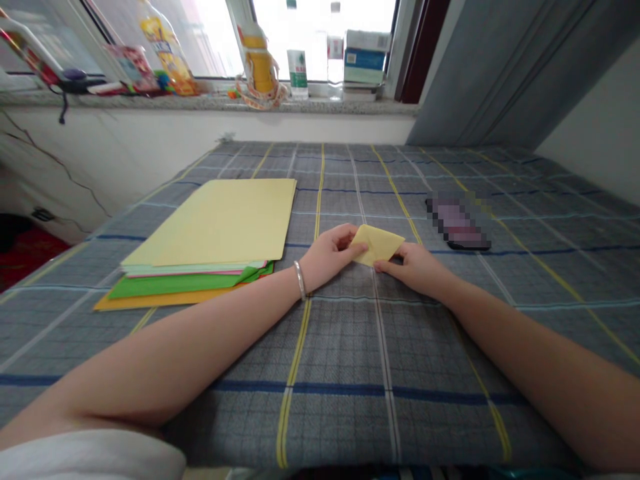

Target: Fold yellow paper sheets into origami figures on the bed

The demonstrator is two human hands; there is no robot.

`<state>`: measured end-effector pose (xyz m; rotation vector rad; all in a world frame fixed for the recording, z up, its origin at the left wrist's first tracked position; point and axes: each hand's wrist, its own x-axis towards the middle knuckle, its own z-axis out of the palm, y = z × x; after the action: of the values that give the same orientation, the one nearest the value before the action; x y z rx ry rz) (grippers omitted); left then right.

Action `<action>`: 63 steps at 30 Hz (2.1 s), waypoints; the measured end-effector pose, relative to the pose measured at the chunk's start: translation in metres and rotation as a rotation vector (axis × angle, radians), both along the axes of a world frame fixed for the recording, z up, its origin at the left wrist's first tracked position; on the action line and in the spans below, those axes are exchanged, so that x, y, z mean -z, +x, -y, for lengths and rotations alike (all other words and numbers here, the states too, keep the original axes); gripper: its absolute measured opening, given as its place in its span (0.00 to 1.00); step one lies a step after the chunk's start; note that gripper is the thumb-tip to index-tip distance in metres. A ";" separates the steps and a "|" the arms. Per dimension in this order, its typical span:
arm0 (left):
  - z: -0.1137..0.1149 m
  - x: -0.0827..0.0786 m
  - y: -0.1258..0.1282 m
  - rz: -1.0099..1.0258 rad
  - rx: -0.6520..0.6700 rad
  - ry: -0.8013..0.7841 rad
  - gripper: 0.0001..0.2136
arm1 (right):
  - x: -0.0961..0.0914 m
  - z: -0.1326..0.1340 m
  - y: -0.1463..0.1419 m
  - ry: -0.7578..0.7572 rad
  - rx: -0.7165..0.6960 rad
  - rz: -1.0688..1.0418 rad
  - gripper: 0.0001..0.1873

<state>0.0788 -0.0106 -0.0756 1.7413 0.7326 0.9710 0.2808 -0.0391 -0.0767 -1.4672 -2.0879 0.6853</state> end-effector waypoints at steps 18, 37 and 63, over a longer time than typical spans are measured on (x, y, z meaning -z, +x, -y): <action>-0.005 0.002 -0.003 -0.149 -0.127 0.085 0.11 | 0.003 0.001 -0.002 0.025 0.021 -0.050 0.18; -0.006 -0.003 -0.006 -0.258 -0.014 -0.061 0.09 | -0.009 0.008 -0.004 0.056 0.112 -0.075 0.15; -0.004 0.001 -0.013 -0.405 -0.194 0.857 0.12 | -0.006 0.006 0.008 0.751 -0.002 -0.057 0.08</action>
<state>0.0658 -0.0064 -0.0763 2.7088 0.8084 1.1751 0.2888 -0.0447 -0.0702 -0.9952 -1.9744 -0.0794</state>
